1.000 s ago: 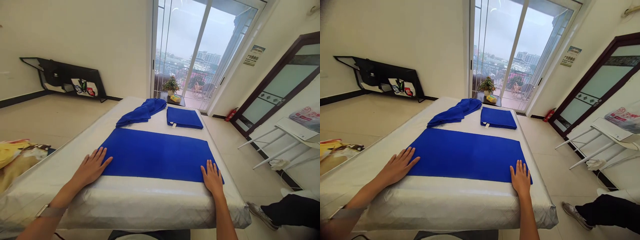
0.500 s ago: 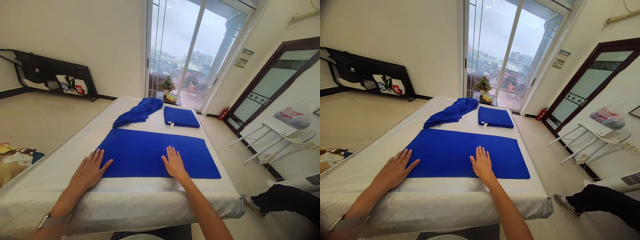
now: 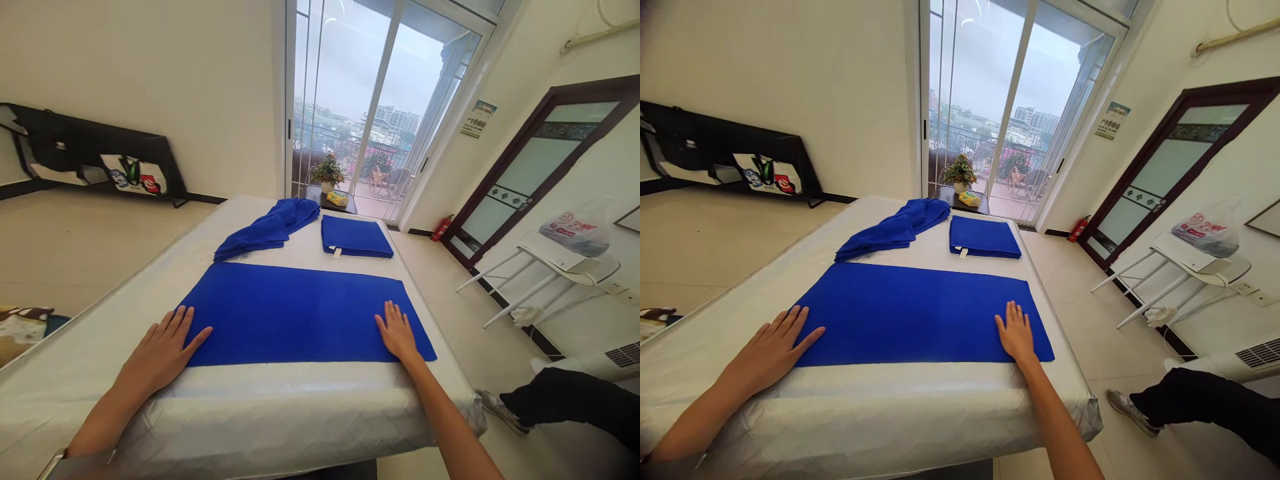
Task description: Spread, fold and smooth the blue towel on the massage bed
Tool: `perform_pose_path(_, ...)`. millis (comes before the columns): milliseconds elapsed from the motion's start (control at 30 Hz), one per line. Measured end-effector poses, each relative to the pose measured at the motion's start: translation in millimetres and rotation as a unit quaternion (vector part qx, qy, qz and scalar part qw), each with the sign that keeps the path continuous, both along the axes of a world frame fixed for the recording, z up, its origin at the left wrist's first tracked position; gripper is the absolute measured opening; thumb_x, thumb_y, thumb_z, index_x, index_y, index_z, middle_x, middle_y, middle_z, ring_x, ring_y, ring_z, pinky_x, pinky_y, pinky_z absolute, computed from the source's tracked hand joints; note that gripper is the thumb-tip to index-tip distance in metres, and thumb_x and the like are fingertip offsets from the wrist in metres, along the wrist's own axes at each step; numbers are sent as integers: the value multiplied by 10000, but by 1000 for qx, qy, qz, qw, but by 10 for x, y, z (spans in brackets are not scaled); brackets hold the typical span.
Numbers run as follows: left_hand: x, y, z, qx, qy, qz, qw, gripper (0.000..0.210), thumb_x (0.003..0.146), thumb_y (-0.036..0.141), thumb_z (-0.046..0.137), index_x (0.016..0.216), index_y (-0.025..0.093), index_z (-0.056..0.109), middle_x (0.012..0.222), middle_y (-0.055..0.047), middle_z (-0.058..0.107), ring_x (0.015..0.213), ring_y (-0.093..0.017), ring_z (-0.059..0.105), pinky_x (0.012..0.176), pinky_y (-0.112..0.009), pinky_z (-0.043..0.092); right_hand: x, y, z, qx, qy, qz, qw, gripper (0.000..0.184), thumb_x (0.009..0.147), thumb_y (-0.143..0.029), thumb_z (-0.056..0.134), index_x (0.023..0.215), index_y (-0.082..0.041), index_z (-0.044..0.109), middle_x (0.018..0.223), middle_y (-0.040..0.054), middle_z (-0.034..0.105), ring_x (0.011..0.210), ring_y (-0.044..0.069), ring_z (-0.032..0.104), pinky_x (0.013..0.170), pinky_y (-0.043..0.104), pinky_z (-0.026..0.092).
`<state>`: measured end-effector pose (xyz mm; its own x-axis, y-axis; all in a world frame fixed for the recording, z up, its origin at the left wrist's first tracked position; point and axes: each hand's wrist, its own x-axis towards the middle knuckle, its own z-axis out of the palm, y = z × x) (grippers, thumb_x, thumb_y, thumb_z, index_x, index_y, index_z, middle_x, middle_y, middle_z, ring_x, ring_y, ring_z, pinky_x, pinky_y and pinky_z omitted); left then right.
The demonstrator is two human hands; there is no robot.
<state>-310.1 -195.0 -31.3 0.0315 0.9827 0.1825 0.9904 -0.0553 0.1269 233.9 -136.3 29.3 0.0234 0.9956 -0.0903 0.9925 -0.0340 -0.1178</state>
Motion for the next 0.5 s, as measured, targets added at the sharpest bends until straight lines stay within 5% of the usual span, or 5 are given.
perform_pose_path(133,-38,3,55,-23,4,3,1000,726,902,580,195,1396,214,581,1585,-106,410,1508,-378,241,1180,-596,274,567,-8,-82,5,-33,-59,998,746,1019,-566,111,1613,-114,128,1676,43,121,1543,192,87,1245,386,78)
perform_pose_path(267,117,117,290,-58,2,56,997,839,919,607,190,1482,38,443,1575,-229,380,1487,-386,293,1185,-555,280,671,12,-171,23,-44,-63,997,762,1011,-580,109,1611,-112,150,1674,44,134,1541,202,105,1246,392,82)
perform_pose_path(367,620,314,559,-64,-23,59,996,929,937,658,176,1507,-60,325,1585,-271,326,1494,-357,290,1205,-499,252,639,20,-197,30,-41,-60,997,766,1009,-584,113,1610,-111,158,1673,39,134,1541,201,107,1247,393,75)
perform_pose_path(500,1685,587,760,-58,-38,-145,987,861,962,687,184,1544,69,328,1619,-171,299,1509,-278,275,1227,-427,214,633,14,-181,27,-31,-57,997,763,1009,-576,111,1609,-107,160,1673,42,140,1540,208,114,1247,397,83)
